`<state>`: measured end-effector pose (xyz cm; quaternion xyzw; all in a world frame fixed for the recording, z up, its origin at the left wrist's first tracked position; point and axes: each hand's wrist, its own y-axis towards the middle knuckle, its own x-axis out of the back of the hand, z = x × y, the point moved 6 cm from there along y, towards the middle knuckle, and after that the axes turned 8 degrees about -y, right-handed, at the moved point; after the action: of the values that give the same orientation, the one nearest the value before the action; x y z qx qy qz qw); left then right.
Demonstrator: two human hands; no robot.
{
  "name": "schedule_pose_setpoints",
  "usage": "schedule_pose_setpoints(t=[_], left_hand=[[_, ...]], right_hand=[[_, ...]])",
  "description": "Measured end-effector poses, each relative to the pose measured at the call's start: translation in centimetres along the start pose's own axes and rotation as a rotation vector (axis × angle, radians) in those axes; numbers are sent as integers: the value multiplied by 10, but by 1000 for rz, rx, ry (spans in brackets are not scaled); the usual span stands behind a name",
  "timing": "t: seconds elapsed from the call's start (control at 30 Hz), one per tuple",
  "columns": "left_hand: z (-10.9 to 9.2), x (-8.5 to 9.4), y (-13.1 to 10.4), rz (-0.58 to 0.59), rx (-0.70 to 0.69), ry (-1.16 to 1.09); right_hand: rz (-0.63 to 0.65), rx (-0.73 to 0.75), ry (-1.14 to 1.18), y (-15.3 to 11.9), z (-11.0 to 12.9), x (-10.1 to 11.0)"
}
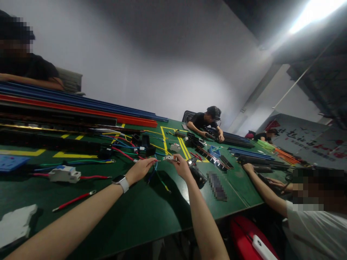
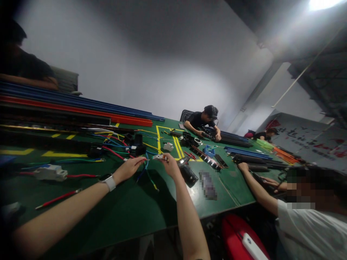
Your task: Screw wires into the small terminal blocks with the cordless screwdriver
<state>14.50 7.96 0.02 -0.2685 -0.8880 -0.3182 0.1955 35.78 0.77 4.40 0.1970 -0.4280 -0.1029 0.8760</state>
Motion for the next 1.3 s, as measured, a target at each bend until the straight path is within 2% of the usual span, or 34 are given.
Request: schedule_pose_setpoints(t=[0.1,0.3,0.5,0.67,0.87,1.03,1.2,1.3], left_hand=[[1,-2,-1,9,-1,50],[-7,-3,-4,35,-28,162],[-7,-8,-4,98,-35,299],[1,-17,-4,165,17,283],[-1,-18,-3,167,12,153],[-3,-16,-3,299,-13,14],[3,-24,3,269,61,150],[2,-34,7,243,60,257]], right_hand=[[46,14,-4,-8,8,-6],[57,55,-51,-9,25,-10],[74,84,-92,-12,32,-15],[102,4,-94,-13,29,-27],[105,-163,-26,-16,25,-31],[90,-189,-8,-17,29,-27],[125,-183,15,-20,31,-30],[153,-176,24,-23,32,-33]])
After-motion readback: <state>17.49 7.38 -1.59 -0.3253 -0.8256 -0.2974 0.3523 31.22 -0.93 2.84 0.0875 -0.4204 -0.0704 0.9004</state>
